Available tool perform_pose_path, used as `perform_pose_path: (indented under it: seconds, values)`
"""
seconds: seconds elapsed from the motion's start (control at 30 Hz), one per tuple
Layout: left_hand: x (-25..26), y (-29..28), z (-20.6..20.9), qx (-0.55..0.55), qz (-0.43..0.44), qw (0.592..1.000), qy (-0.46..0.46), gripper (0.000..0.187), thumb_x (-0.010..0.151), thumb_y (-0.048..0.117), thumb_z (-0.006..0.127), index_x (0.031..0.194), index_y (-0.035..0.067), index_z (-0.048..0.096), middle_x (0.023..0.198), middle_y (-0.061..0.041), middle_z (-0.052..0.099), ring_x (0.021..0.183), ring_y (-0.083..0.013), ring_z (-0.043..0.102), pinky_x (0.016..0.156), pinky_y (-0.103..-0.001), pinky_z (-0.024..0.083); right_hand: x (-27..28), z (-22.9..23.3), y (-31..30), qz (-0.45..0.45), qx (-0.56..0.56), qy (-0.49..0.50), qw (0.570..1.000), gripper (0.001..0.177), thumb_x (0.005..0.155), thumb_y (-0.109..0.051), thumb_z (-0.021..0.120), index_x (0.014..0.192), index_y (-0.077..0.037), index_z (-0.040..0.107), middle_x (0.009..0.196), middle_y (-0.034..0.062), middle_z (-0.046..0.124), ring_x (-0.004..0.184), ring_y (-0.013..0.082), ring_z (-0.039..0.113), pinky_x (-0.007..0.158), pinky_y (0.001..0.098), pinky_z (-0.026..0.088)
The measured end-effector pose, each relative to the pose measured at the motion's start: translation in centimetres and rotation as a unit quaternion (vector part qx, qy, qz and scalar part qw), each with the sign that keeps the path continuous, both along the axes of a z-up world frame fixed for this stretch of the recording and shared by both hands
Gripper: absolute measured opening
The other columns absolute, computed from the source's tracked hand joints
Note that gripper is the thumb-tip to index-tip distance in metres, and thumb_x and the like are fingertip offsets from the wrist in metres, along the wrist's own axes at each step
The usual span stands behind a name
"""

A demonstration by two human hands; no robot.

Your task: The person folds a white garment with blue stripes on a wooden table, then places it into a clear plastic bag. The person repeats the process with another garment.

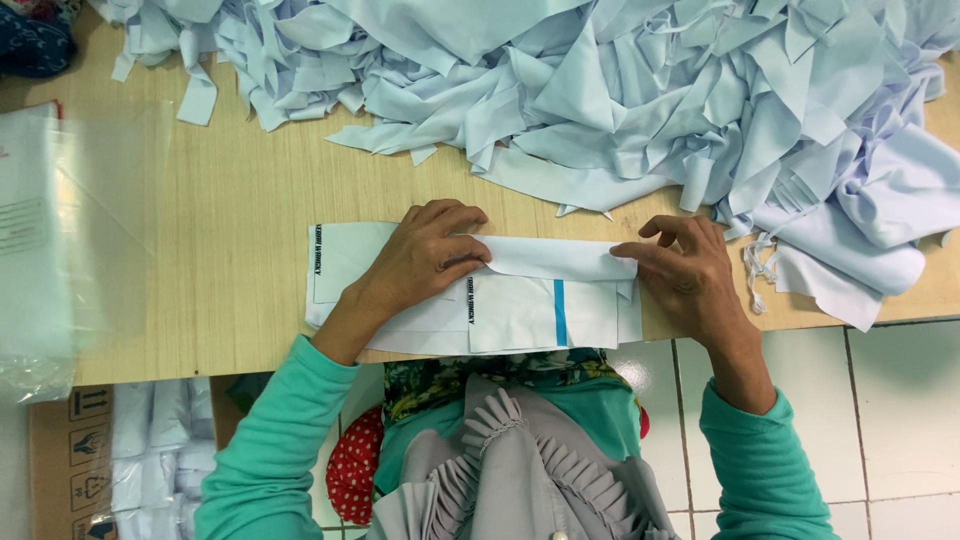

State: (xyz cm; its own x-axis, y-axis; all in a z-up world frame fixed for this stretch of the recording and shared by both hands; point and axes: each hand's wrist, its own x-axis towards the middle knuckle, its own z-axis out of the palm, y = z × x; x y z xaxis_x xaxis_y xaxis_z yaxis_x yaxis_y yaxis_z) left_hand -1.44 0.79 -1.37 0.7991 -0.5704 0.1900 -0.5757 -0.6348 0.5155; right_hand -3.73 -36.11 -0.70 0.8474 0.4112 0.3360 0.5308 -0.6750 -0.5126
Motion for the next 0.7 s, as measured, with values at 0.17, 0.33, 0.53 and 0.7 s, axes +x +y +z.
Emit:
perform_pose_path:
  seconds: [0.17,0.33,0.53,0.7]
  values:
    - [-0.2,0.1,0.1,-0.006,0.002,1.000,0.017,0.009,0.094,0.028,0.074,0.099,0.022,0.076,0.126,-0.002,0.067,0.126,-0.0245,0.057,0.098,-0.043,0.045,-0.2,-0.1,0.1,0.003,0.004,0.009,1.000,0.024,0.091,-0.007,0.072,0.107,-0.021,0.083,0.111,0.0128,0.065,0.099,0.0285,0.056,0.092,0.0466,0.046]
    - [-0.3,1.3,2.1,-0.064,0.028,0.997,0.041,0.016,0.095,0.018,0.071,0.111,0.018,0.074,0.124,-0.007,0.068,0.124,-0.0275,0.060,0.102,-0.048,0.044,-0.7,0.2,0.6,-0.007,0.021,0.036,0.999,0.020,0.093,-0.011,0.070,0.105,-0.020,0.084,0.109,0.0122,0.068,0.099,0.0283,0.059,0.092,0.0453,0.048]
    - [0.4,4.0,3.1,-0.062,0.105,0.993,0.003,0.016,0.102,0.010,0.062,0.110,0.016,0.074,0.119,-0.005,0.070,0.115,-0.0261,0.066,0.094,-0.044,0.048,-0.6,0.4,0.5,-0.010,0.033,0.059,0.998,0.020,0.095,-0.011,0.069,0.105,-0.018,0.084,0.111,0.0143,0.069,0.101,0.0291,0.059,0.096,0.0461,0.048]
    - [0.6,3.9,2.2,-0.032,0.094,0.995,0.011,0.017,0.099,0.024,0.070,0.112,0.016,0.077,0.112,-0.008,0.074,0.108,-0.0283,0.069,0.090,-0.045,0.047,-0.9,0.8,0.8,-0.023,0.078,0.088,0.993,0.018,0.097,-0.016,0.068,0.106,-0.014,0.083,0.108,0.0168,0.069,0.098,0.0304,0.059,0.094,0.0458,0.049]
